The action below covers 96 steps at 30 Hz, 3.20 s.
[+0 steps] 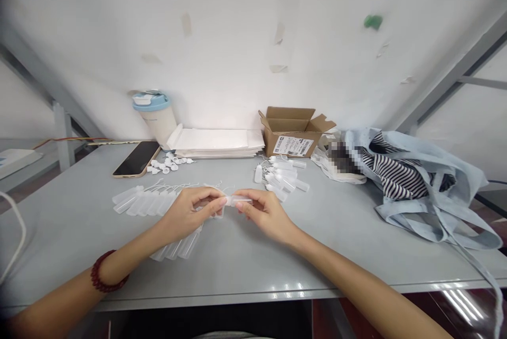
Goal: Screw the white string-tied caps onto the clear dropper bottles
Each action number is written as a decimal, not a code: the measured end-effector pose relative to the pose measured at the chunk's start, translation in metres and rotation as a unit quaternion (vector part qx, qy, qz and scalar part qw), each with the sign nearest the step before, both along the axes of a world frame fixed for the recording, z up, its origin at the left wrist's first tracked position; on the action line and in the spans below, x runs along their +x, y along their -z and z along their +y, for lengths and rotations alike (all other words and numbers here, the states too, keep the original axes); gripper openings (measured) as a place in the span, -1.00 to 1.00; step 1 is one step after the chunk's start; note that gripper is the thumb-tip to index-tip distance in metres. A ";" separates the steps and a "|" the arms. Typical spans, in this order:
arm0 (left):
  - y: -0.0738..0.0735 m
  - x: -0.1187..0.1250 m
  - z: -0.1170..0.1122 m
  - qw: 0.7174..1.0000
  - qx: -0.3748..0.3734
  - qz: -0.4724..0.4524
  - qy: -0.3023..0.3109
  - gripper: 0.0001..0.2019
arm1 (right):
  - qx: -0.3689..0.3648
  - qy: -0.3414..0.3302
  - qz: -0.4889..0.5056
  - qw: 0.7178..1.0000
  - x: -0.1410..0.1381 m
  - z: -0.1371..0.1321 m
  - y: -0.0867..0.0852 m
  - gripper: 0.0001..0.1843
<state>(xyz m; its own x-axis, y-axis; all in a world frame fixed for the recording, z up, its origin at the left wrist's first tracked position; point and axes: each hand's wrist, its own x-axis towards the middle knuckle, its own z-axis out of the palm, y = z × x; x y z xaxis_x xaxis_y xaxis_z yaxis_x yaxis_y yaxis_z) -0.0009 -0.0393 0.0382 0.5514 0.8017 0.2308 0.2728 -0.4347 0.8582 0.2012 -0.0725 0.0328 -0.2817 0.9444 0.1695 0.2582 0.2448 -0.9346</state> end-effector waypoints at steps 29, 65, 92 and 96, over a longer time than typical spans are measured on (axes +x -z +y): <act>0.029 -0.099 0.115 0.883 0.194 0.366 -0.220 -0.70 | 0.368 0.214 -0.309 0.851 0.054 0.050 0.023 -0.70; 0.015 -0.066 0.086 0.924 0.198 0.269 -0.185 -0.75 | 0.278 -0.066 -0.261 0.922 -0.004 0.012 0.032 -0.88; 0.006 -0.051 0.072 0.945 0.167 0.227 -0.169 -0.76 | 0.223 -0.007 -0.396 0.891 0.000 0.024 0.030 -0.62; 0.007 -0.048 0.066 0.950 0.167 0.208 -0.163 -0.75 | 0.228 0.006 -0.396 0.890 0.002 0.023 0.032 -0.69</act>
<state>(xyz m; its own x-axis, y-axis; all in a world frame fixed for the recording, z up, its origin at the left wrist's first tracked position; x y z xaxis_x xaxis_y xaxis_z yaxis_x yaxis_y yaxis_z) -0.0488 0.0268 0.0314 0.3854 0.8658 0.3193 0.7249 -0.4982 0.4758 0.2036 -0.0495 0.0005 -0.4743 0.8318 0.2883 0.7961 0.5451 -0.2629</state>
